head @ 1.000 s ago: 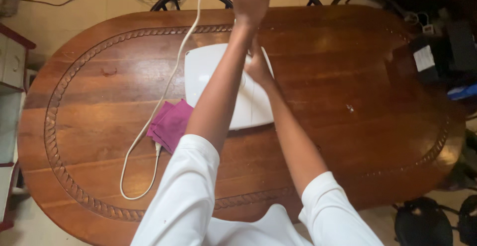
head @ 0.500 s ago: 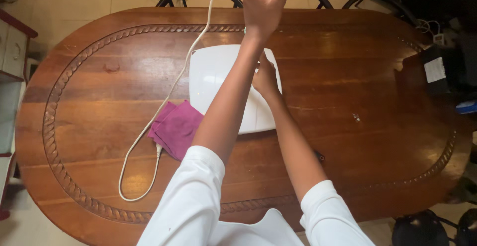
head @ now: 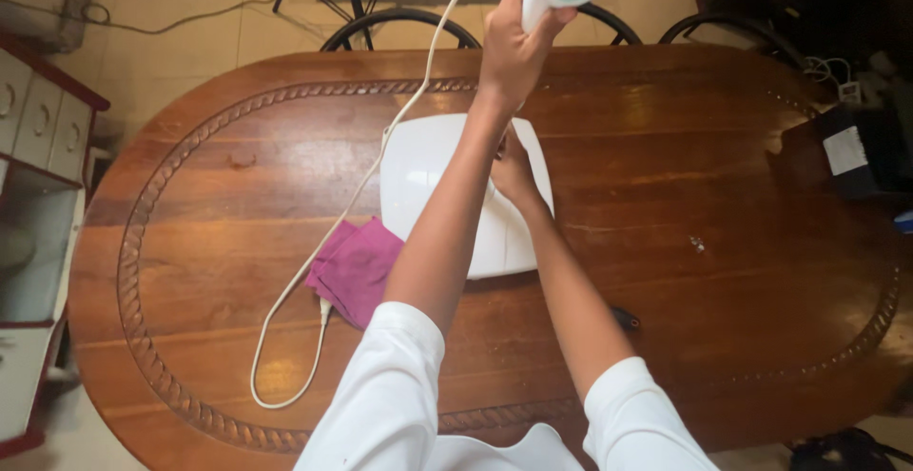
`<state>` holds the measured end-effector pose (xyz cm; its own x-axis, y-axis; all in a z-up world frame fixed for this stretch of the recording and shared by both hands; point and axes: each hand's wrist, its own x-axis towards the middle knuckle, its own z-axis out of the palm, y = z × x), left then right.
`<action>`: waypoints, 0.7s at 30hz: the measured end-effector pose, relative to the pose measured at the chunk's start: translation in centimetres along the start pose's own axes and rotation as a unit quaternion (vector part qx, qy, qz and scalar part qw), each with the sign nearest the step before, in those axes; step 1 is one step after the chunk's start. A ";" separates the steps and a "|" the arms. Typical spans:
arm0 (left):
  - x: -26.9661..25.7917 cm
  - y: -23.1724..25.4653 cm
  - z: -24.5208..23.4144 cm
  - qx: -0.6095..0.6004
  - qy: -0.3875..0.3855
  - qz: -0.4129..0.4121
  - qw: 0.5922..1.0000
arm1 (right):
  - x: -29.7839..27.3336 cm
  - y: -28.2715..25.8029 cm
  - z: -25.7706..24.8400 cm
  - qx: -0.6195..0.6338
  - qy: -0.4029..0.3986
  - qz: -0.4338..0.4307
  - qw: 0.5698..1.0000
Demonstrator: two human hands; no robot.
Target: The person assembles a standing fan on a wooden table. They attach the front grille, install the fan blades, secure the central cap, and mount the fan head onto the base. Finally, they wipe the base with a cloth and coil the power cord.
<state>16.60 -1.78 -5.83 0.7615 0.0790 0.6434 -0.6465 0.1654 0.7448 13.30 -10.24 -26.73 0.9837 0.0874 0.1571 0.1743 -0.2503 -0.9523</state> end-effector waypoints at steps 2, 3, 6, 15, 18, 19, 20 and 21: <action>-0.4 0.9 0.3 0.024 0.020 0.041 0.999 | -0.7 0.0 0.0 -0.039 0.011 -0.010 0.999; -0.4 1.4 0.3 0.029 0.021 0.030 0.999 | -1.1 -0.2 0.2 -0.053 0.016 0.011 0.998; -0.7 2.2 0.3 0.035 0.022 0.004 0.999 | -1.9 -0.3 0.7 -0.052 0.029 0.050 0.997; -1.3 2.2 -1.0 0.010 0.001 -0.045 0.999 | -1.2 -10.6 -6.7 0.404 0.103 -0.029 0.908; -1.3 3.0 -1.6 -0.006 -0.009 -0.078 0.997 | -0.7 -21.1 -12.9 0.421 0.083 -0.141 0.892; -1.4 3.4 -1.9 0.021 -0.015 -0.066 0.997 | -0.7 -24.5 -14.9 0.388 0.065 -0.204 0.897; -1.3 4.1 -2.3 0.049 -0.021 -0.054 0.997 | -0.5 -27.9 -17.0 0.375 0.062 -0.235 0.895; -1.4 4.8 -2.6 0.086 -0.027 -0.065 0.994 | 0.0 -31.4 -19.2 0.397 0.063 -0.219 0.889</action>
<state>12.56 1.42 -3.58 0.8385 0.0147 0.5447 -0.5448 -0.0002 0.8386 8.69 -20.88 8.17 0.8345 -0.1116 0.5395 0.5056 0.5444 -0.6694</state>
